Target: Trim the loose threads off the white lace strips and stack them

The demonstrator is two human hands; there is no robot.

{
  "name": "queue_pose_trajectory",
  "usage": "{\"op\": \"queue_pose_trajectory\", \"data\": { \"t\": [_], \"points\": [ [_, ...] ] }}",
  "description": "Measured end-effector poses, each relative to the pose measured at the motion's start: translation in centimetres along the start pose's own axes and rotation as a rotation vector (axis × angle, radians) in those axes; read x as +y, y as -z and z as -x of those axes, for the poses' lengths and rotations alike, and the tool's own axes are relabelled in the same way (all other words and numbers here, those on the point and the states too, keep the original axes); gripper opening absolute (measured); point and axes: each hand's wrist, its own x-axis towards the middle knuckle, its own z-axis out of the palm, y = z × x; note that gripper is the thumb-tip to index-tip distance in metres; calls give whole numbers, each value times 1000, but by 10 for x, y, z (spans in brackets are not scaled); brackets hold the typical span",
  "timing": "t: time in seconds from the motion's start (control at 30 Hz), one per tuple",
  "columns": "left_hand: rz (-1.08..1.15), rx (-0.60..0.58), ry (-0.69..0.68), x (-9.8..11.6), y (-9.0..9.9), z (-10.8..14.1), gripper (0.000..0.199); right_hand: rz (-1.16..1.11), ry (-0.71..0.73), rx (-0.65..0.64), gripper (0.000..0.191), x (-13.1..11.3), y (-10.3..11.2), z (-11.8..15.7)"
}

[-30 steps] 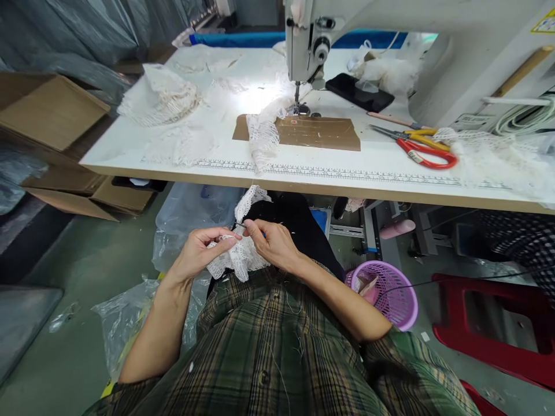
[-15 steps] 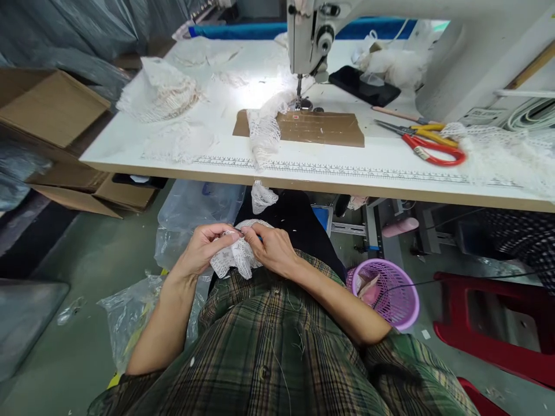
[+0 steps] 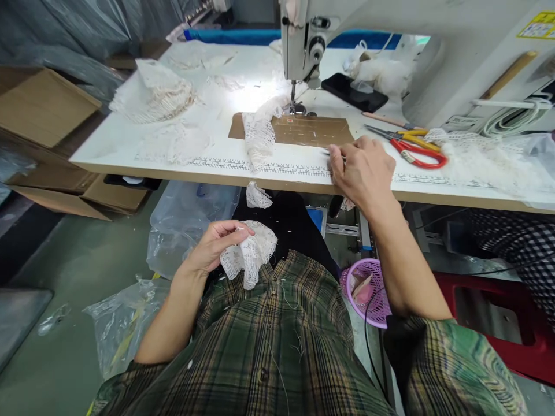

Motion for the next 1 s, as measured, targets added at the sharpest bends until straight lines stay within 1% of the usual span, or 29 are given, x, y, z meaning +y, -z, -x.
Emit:
{"op": "queue_pose_trajectory", "data": {
  "t": [0.03,0.07,0.13,0.17,0.2,0.23,0.27,0.3,0.33,0.37,0.4,0.43,0.5,0.57,0.63,0.67,0.73,0.8,0.87,0.93,1.0],
  "points": [
    [18,-9,5,0,-4,0,21,-2,46,14,36,0,3,0],
    [37,-13,11,0,-7,-1,21,-55,87,49,32,-5,4,5],
    [76,-10,28,-4,-11,-2,20,-290,126,109,26,-24,2,28],
    [93,-5,39,-6,-12,-3,20,-448,125,106,25,-37,-3,43],
    [106,2,48,-10,-12,-4,20,-625,118,-13,26,-50,-9,61],
    [108,11,51,-14,-12,-6,22,-802,82,-171,28,-63,-18,78],
    [90,20,46,-18,-11,-8,24,-967,0,-356,31,-74,-28,93],
    [46,30,31,-23,-9,-9,27,-1109,-121,-535,34,-82,-39,106],
    [-25,44,6,-28,-6,-10,31,-1213,-257,-662,37,-87,-50,116],
    [-120,65,-24,-33,-2,-11,35,-1280,-395,-721,39,-90,-60,123],
    [-232,91,-57,-38,2,-11,37,-1321,-512,-753,40,-89,-67,126],
    [-353,120,-89,-43,6,-10,37,-1346,-600,-756,40,-86,-72,127],
    [-578,170,-140,-51,16,-8,40,-1370,-683,-735,38,-76,-74,123],
    [-731,196,-160,-57,24,-5,45,-1383,-693,-705,36,-65,-69,117],
    [-780,218,-141,-61,30,-3,44,-1389,-688,-666,35,-56,-62,112],
    [-771,230,-125,-62,31,-2,43,-1394,-682,-653,35,-53,-60,111],
    [-679,233,-101,-61,33,-2,44,-1406,-671,-637,38,-49,-59,111],
    [-514,182,-76,-57,31,-1,49,-1403,-654,-612,40,-48,-61,111],
    [-345,118,-48,-50,28,0,53,-1373,-617,-552,43,-50,-66,112],
    [-256,90,-27,-39,23,3,49,-1333,-551,-471,42,-54,-73,111],
    [-236,84,-19,-29,17,6,38,-1292,-460,-402,37,-59,-78,109]
  ]
}}
